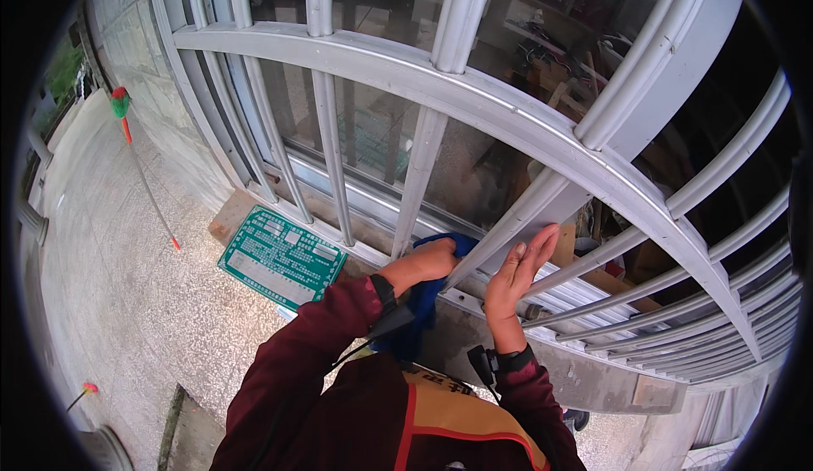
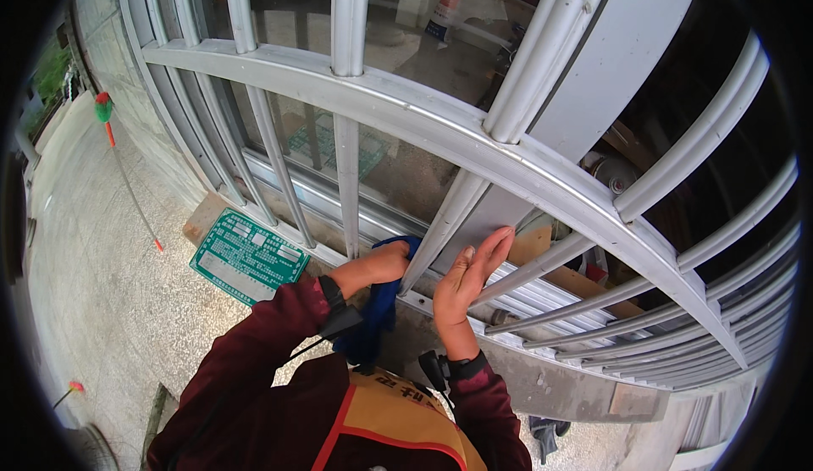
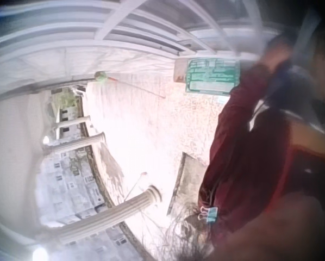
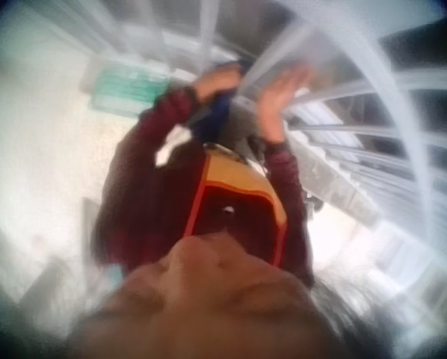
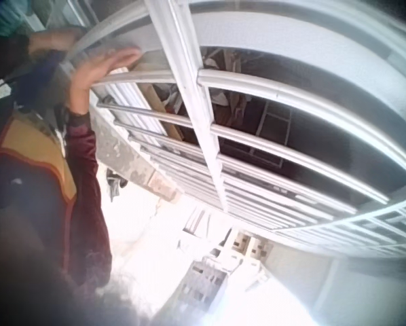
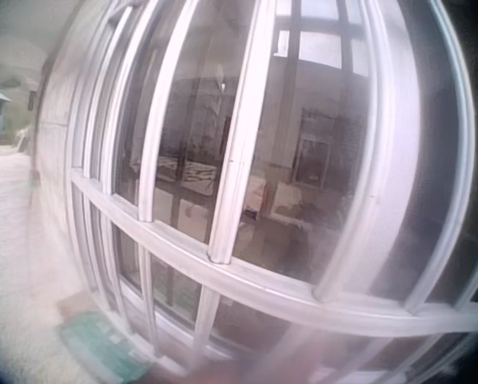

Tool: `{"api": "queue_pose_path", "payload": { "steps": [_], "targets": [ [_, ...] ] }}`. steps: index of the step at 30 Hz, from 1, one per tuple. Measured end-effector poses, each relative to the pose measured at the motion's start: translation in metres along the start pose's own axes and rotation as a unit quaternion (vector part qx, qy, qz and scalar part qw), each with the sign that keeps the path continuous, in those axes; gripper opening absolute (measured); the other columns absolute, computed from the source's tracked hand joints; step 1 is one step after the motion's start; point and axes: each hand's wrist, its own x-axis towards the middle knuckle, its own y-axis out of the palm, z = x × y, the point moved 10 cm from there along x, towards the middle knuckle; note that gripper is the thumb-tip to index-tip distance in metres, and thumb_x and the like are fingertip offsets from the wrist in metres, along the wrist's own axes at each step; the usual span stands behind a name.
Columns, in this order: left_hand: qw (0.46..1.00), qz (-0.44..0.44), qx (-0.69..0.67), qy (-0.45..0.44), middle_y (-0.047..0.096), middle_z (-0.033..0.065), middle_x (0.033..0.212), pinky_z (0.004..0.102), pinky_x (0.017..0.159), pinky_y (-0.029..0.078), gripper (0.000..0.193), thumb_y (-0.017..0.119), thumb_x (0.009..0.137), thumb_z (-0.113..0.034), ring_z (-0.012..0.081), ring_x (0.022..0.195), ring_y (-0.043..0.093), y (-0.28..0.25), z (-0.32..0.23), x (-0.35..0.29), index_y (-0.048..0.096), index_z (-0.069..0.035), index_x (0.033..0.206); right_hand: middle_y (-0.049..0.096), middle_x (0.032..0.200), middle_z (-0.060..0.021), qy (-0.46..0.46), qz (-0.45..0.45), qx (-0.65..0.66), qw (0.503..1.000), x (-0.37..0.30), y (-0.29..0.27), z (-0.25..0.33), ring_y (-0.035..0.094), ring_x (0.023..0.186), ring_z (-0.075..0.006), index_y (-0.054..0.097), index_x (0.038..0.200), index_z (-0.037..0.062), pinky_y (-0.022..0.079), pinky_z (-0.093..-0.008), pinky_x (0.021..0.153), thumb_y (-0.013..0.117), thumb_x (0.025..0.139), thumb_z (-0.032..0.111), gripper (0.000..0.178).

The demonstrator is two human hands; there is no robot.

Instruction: The person wipes the exterior metal window grille with a blue cloth, moving methodically along horizontal and vertical bars. The person uses both hands to hold and maneuver the cloth around the grille structure.

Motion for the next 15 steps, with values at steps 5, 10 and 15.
{"api": "queue_pose_path", "payload": {
  "steps": [5, 10, 15],
  "targets": [
    [0.994, -0.092, -0.041, 0.038, 0.068, 0.0244, 0.089, 0.0444, 0.077, 0.051, 0.036, 0.065, 0.084, -0.035, 0.0415, 0.089, 0.065, -0.006, -0.002, -0.007, 0.068, 0.001, 0.087, 0.012, 0.160, -0.0250, 0.002, -0.004, 0.003, 1.000, 0.000, -0.002, 0.001, 0.017, 0.148, -0.0351, 0.021, 0.153, -0.0027, 0.020, -0.0358, 0.115, 0.037, 0.103, 0.005, 0.052],
    [0.995, -0.081, 0.033, 0.045, 0.067, 0.0235, 0.089, 0.0480, 0.076, 0.050, 0.041, 0.065, 0.085, -0.040, 0.0416, 0.088, 0.064, -0.005, -0.005, -0.004, 0.064, 0.000, 0.079, 0.014, 0.159, -0.0245, -0.001, -0.008, -0.024, 1.000, -0.001, 0.002, -0.001, 0.020, 0.147, -0.0344, 0.021, 0.153, -0.0026, 0.023, -0.0349, 0.114, 0.037, 0.103, 0.004, 0.053],
    [0.997, -0.029, 0.072, 0.019, 0.069, 0.0216, 0.091, 0.0466, 0.078, 0.052, 0.037, 0.063, 0.084, -0.035, 0.0390, 0.091, 0.066, -0.007, -0.011, -0.004, 0.069, 0.001, 0.088, 0.016, 0.158, -0.0255, -0.017, -0.012, -0.054, 0.998, -0.002, 0.002, 0.000, 0.021, 0.147, -0.0354, 0.020, 0.153, -0.0030, 0.018, -0.0374, 0.116, 0.035, 0.106, 0.018, 0.053]
  ]
}}
